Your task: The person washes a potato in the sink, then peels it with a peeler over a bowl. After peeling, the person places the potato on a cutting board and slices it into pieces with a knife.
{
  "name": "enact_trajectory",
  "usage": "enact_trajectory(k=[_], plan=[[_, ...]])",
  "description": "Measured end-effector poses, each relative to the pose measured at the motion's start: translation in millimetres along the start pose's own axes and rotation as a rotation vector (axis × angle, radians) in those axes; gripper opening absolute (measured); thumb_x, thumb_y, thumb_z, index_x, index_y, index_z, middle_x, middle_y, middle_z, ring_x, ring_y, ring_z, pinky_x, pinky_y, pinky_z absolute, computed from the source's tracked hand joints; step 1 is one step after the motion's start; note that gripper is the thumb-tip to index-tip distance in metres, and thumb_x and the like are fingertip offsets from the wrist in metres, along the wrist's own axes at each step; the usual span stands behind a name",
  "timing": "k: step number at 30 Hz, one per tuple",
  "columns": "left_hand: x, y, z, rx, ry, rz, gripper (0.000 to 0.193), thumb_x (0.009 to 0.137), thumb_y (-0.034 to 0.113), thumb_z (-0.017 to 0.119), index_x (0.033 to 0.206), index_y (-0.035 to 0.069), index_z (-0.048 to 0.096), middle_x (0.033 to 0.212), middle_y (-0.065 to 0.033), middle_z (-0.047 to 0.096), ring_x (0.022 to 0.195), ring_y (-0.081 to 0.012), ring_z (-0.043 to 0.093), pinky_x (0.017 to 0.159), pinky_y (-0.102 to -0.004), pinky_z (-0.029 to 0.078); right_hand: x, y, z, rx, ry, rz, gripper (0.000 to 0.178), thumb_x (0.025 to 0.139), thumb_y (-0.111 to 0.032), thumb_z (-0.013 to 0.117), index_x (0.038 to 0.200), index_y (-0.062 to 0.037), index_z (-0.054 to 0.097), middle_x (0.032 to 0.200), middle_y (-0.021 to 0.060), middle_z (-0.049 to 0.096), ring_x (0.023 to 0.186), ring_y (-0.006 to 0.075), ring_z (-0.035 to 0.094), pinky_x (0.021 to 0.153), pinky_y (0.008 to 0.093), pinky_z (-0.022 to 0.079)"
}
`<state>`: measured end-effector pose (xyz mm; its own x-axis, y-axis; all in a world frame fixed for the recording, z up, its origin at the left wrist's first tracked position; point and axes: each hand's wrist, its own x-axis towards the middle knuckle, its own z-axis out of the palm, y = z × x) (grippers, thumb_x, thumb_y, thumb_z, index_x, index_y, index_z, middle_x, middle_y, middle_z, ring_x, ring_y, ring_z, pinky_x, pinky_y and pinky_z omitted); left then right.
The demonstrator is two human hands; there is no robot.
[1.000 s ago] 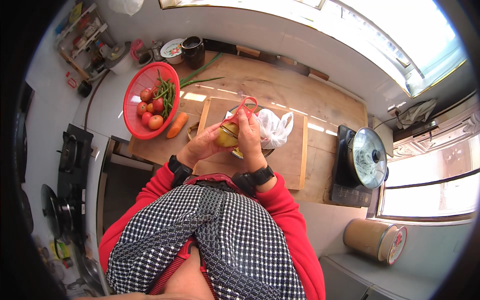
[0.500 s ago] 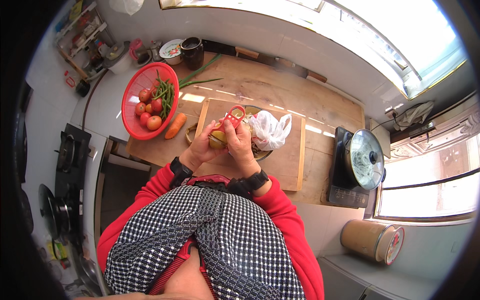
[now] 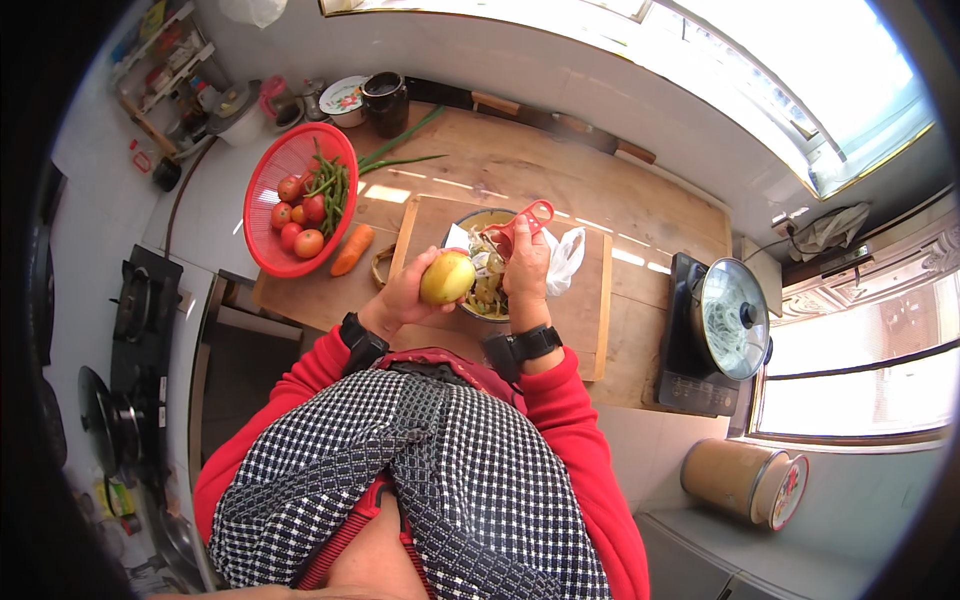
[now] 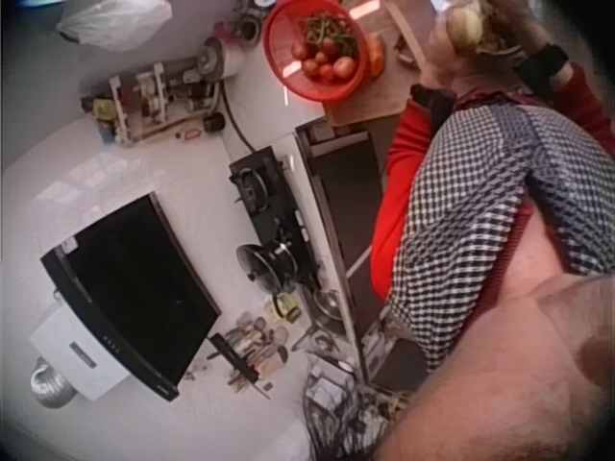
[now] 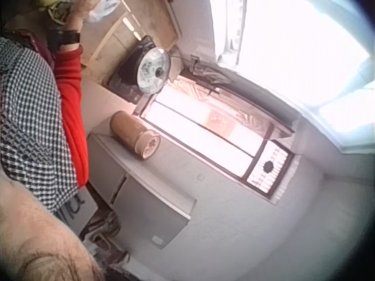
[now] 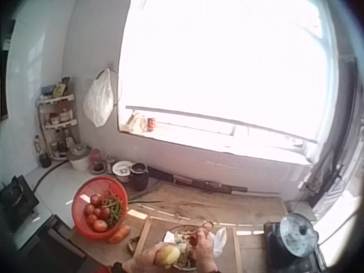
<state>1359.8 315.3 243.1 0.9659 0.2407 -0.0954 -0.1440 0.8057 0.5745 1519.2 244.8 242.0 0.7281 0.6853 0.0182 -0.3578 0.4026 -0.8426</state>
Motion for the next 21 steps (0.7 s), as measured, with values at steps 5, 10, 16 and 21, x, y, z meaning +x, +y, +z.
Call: enact_trajectory(k=[5, 10, 16, 21], plan=[[5.7, -4.2, 1.1, -0.001, 0.174, 0.0, 0.037, 0.091, 0.035, 0.034, 0.117, 0.011, 0.045, 0.099, -0.0051, 0.055, 0.078, -0.0154, 0.056, 0.054, -0.0274, 0.048, -28.5, -1.3, 24.4, -0.208, -0.234, -0.002, 0.023, 0.09, -0.02, 0.046, 0.096, 0.0003, 0.056, 0.087, 0.007, 0.06, 0.081, 0.0114, 0.057, 0.075, 0.0246, 0.045], [1.8, -6.3, -10.0, -0.113, 0.029, -0.001, 0.035, 0.09, 0.039, 0.035, 0.114, 0.015, 0.047, 0.098, -0.0032, 0.057, 0.084, -0.017, 0.058, 0.062, -0.0295, 0.051, -44.9, -1.0, 41.4, -0.581, -0.332, -0.282, 0.018, 0.085, -0.015, 0.052, 0.082, 0.0014, 0.056, 0.072, 0.005, 0.057, 0.065, 0.011, 0.053, 0.059, 0.0258, 0.043], [4.0, -12.1, -12.6, -0.058, 0.075, 0.032, 0.031, 0.089, 0.032, 0.042, 0.109, 0.01, 0.047, 0.096, -0.0049, 0.055, 0.071, -0.0172, 0.057, 0.05, -0.0253, 0.046, -29.3, 12.6, 26.7, -0.408, -0.244, -0.099, 0.02, 0.088, -0.019, 0.049, 0.088, -0.0011, 0.057, 0.077, 0.0032, 0.059, 0.066, 0.009, 0.055, 0.06, 0.0216, 0.045], [-8.2, -8.0, -5.4, 0.426, -0.024, 0.143, 0.036, 0.091, 0.032, 0.033, 0.114, 0.007, 0.045, 0.097, -0.0084, 0.055, 0.072, -0.0191, 0.057, 0.053, -0.0269, 0.047, 1.1, 9.4, 0.3, -0.043, 0.003, 0.014, 0.016, 0.089, -0.02, 0.048, 0.085, -0.0046, 0.053, 0.074, 0.0038, 0.059, 0.059, 0.0104, 0.056, 0.056, 0.0211, 0.047]])
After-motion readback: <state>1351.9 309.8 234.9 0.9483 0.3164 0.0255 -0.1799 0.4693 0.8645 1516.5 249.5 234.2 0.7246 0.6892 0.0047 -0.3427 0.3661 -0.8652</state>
